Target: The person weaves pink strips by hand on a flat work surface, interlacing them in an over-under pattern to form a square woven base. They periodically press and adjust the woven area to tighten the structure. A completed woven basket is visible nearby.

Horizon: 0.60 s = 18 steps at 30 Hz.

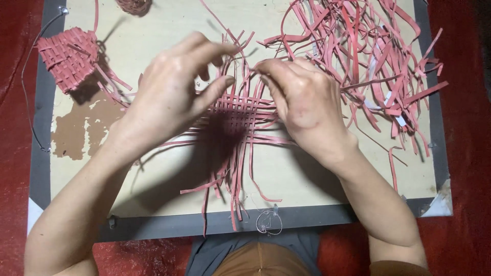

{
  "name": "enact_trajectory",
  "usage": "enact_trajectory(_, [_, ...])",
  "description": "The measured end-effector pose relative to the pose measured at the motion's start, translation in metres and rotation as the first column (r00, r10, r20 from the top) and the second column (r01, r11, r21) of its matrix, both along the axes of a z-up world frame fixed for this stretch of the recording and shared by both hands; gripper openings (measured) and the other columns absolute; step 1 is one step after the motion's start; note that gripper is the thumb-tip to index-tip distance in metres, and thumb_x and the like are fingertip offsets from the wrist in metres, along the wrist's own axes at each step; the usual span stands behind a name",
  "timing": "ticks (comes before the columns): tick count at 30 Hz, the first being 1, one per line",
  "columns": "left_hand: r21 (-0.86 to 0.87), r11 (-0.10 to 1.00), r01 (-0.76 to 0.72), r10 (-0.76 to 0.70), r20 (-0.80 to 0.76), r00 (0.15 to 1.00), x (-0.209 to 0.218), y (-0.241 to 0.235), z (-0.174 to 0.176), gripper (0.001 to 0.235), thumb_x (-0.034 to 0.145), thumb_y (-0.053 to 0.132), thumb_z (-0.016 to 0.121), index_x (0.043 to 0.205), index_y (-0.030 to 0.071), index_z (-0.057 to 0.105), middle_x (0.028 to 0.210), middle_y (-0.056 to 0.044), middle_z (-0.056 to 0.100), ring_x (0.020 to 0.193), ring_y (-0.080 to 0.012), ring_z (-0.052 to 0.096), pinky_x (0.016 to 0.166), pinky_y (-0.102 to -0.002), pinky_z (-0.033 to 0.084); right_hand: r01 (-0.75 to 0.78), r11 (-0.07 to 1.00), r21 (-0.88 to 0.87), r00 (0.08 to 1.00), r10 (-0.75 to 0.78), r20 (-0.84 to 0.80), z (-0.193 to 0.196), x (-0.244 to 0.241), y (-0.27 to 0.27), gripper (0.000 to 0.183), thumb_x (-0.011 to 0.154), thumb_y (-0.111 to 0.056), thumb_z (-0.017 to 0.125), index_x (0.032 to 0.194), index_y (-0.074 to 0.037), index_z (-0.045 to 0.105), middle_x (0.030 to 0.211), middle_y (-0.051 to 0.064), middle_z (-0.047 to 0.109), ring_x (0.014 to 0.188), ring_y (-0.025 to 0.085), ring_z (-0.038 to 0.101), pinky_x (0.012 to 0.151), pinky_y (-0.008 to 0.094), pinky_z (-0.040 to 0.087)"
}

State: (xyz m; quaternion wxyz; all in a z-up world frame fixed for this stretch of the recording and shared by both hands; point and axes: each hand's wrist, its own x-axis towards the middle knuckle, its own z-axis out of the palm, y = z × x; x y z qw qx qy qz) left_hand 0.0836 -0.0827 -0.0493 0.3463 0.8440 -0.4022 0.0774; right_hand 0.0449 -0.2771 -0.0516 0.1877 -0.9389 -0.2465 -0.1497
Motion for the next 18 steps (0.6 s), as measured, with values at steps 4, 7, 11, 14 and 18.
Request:
enact_trajectory(4, [0.058, 0.960, -0.273, 0.279, -0.207, 0.938, 0.016, 0.009, -0.033, 0.020, 0.081, 0.008, 0.056, 0.099, 0.002, 0.056, 0.085, -0.014, 0.053, 0.069, -0.0225, 0.051, 0.066, -0.037, 0.039, 0.142, 0.986, -0.081, 0.989, -0.145, -0.023, -0.025, 0.015, 0.018, 0.014, 0.080, -0.007, 0.054, 0.091, -0.008, 0.064, 0.076, 0.008, 0.064, 0.070, 0.025, 0.056, 0.046, 0.040, 0.045])
enact_trajectory(7, [0.289, 0.912, -0.290, 0.374, -0.297, 0.879, 0.031, 0.000, -0.070, 0.023, 0.077, 0.020, 0.053, 0.095, 0.006, 0.060, 0.088, -0.017, 0.053, 0.088, -0.0336, 0.049, 0.067, -0.047, 0.039, 0.163, 0.972, -0.172, 0.986, -0.165, 0.000, -0.056, 0.023, 0.028, 0.005, 0.070, -0.006, 0.054, 0.073, -0.008, 0.058, 0.062, 0.007, 0.056, 0.062, 0.027, 0.050, 0.038, 0.042, 0.039])
enact_trajectory(11, [0.434, 0.842, -0.322, 0.443, -0.215, 0.870, 0.048, -0.004, -0.099, 0.019, 0.078, 0.025, 0.059, 0.086, 0.008, 0.063, 0.086, -0.017, 0.056, 0.091, -0.0342, 0.043, 0.074, -0.047, 0.035, 0.168, 0.966, -0.194, 0.983, -0.180, -0.044, -0.083, 0.022, 0.027, 0.011, 0.076, -0.013, 0.047, 0.077, -0.007, 0.056, 0.068, 0.008, 0.057, 0.066, 0.029, 0.049, 0.041, 0.044, 0.039])
enact_trajectory(14, [0.355, 0.859, -0.370, 0.449, -0.176, 0.876, 0.052, -0.001, -0.111, 0.014, 0.069, 0.026, 0.066, 0.075, 0.013, 0.067, 0.069, -0.003, 0.051, 0.080, -0.0222, 0.042, 0.067, -0.035, 0.028, 0.105, 0.992, -0.074, 0.991, -0.110, -0.075, -0.088, 0.022, 0.025, 0.017, 0.085, -0.017, 0.043, 0.082, -0.012, 0.059, 0.065, 0.006, 0.054, 0.069, 0.023, 0.053, 0.058, 0.034, 0.045])
enact_trajectory(18, [0.329, 0.869, -0.369, 0.466, -0.294, 0.835, 0.048, -0.001, -0.106, 0.014, 0.069, 0.020, 0.064, 0.078, 0.009, 0.067, 0.070, -0.007, 0.054, 0.081, -0.0247, 0.041, 0.068, -0.037, 0.027, 0.099, 0.995, -0.014, 0.991, -0.100, -0.089, -0.087, 0.022, 0.030, 0.018, 0.085, -0.013, 0.042, 0.094, -0.013, 0.058, 0.068, 0.007, 0.056, 0.073, 0.022, 0.052, 0.061, 0.032, 0.044])
